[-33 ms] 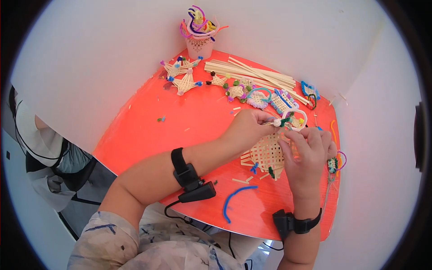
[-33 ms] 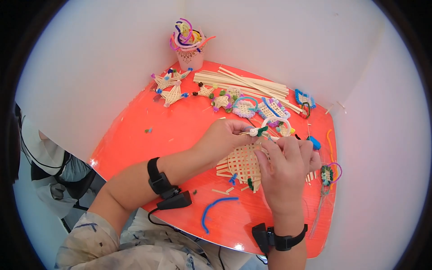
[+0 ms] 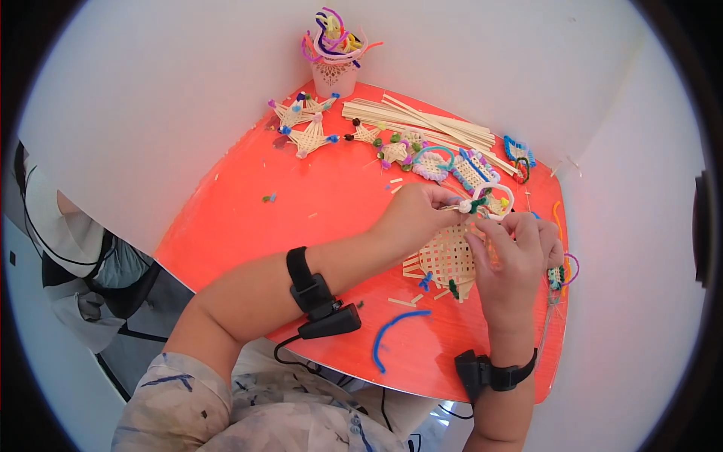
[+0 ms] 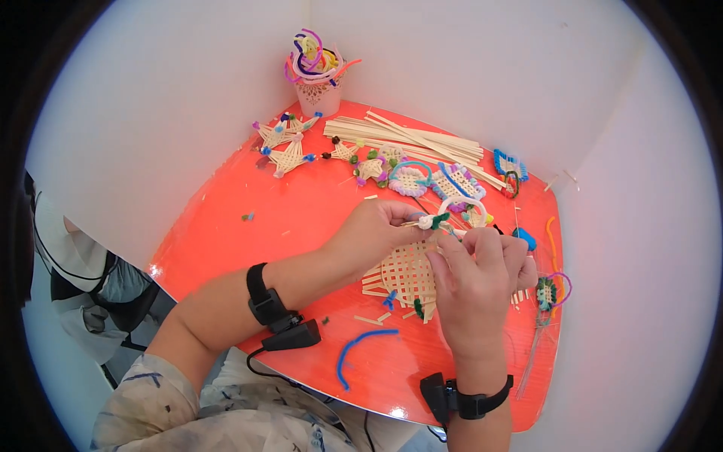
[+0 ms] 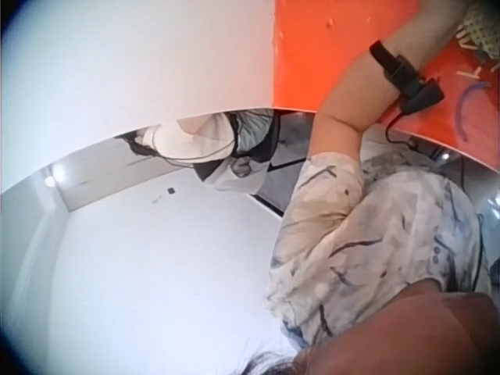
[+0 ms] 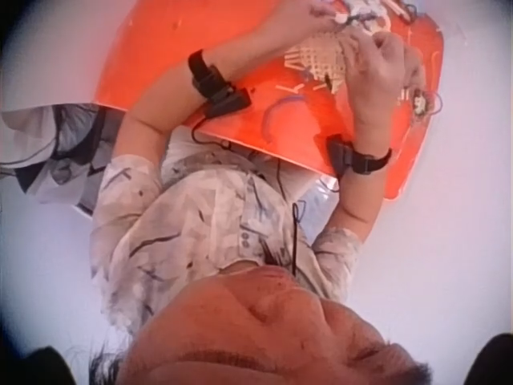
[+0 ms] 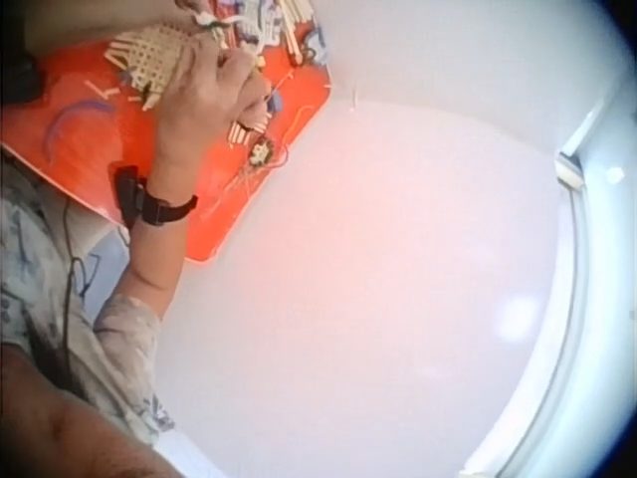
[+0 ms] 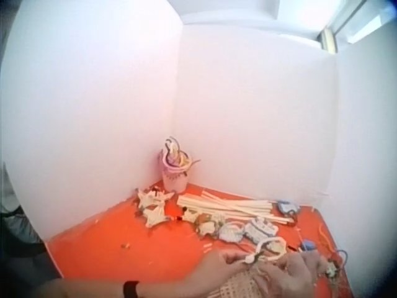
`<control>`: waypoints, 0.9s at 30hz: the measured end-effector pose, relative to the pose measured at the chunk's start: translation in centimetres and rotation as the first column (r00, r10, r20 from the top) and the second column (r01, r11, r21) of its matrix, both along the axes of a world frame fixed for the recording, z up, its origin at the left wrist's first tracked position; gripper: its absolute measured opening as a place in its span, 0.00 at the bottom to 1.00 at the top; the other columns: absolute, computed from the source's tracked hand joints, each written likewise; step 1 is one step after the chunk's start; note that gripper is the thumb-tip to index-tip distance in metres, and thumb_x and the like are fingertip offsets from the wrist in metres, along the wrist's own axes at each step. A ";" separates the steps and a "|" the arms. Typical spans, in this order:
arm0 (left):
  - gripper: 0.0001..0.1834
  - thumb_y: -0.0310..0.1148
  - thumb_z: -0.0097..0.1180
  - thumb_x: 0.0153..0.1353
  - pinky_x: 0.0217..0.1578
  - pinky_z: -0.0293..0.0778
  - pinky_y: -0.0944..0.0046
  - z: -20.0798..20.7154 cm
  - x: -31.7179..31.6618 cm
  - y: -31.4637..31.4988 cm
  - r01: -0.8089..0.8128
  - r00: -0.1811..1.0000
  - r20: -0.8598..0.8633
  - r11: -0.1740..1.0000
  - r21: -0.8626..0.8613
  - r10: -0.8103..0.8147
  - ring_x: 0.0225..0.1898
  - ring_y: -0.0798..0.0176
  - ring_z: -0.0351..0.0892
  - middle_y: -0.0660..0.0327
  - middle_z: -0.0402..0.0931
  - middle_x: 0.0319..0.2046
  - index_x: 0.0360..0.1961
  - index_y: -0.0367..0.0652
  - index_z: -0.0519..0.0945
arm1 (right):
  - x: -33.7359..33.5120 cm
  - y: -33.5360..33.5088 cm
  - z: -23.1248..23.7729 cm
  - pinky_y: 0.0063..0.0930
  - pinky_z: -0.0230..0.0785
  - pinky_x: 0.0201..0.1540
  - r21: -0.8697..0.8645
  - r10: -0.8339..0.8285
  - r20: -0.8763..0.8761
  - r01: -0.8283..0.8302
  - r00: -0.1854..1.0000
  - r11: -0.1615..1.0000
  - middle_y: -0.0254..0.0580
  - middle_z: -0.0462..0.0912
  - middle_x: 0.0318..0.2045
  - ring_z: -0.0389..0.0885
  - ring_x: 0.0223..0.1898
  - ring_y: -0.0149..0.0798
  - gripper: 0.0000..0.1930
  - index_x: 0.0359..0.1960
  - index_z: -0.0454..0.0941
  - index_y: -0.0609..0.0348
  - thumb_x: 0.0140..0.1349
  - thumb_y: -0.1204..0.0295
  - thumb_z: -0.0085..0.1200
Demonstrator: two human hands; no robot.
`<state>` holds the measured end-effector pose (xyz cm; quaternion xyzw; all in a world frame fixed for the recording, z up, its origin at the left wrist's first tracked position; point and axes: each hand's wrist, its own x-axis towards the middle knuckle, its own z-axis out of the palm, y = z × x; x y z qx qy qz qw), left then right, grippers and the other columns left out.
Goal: Weaving colorful plastic strips into a star-shaped bamboo frame to create a decoration.
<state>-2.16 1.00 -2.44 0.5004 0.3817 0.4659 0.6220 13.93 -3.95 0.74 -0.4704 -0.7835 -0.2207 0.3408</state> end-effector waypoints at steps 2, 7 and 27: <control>0.10 0.29 0.61 0.62 0.36 0.75 0.71 0.3 0.0 -0.4 0.014 1.000 -0.021 0.999 0.048 -0.013 0.35 0.75 0.80 0.61 0.83 0.34 0.41 0.34 0.82 | -0.6 -0.3 0.2 0.39 0.47 0.47 -0.012 -0.025 0.000 0.025 1.000 1.000 0.26 0.69 0.32 0.67 0.41 0.35 0.10 0.31 0.82 0.45 0.46 0.69 0.69; 0.11 0.30 0.61 0.62 0.37 0.76 0.71 -0.6 0.6 -0.4 -0.020 0.998 -0.056 0.991 0.134 0.028 0.36 0.74 0.80 0.61 0.83 0.35 0.42 0.33 0.82 | -0.5 0.1 -0.3 0.40 0.47 0.47 0.009 -0.061 0.004 0.061 0.998 0.998 0.26 0.69 0.33 0.66 0.43 0.36 0.08 0.29 0.82 0.47 0.46 0.68 0.69; 0.08 0.28 0.61 0.61 0.31 0.74 0.71 -0.7 0.3 -0.1 -0.098 0.994 -0.028 0.967 0.235 0.108 0.32 0.77 0.78 0.62 0.82 0.30 0.39 0.33 0.83 | -1.4 -0.6 -1.3 0.38 0.53 0.47 0.089 0.351 0.108 -0.361 0.930 0.928 0.24 0.72 0.38 0.69 0.44 0.37 0.14 0.26 0.77 0.44 0.36 0.76 0.64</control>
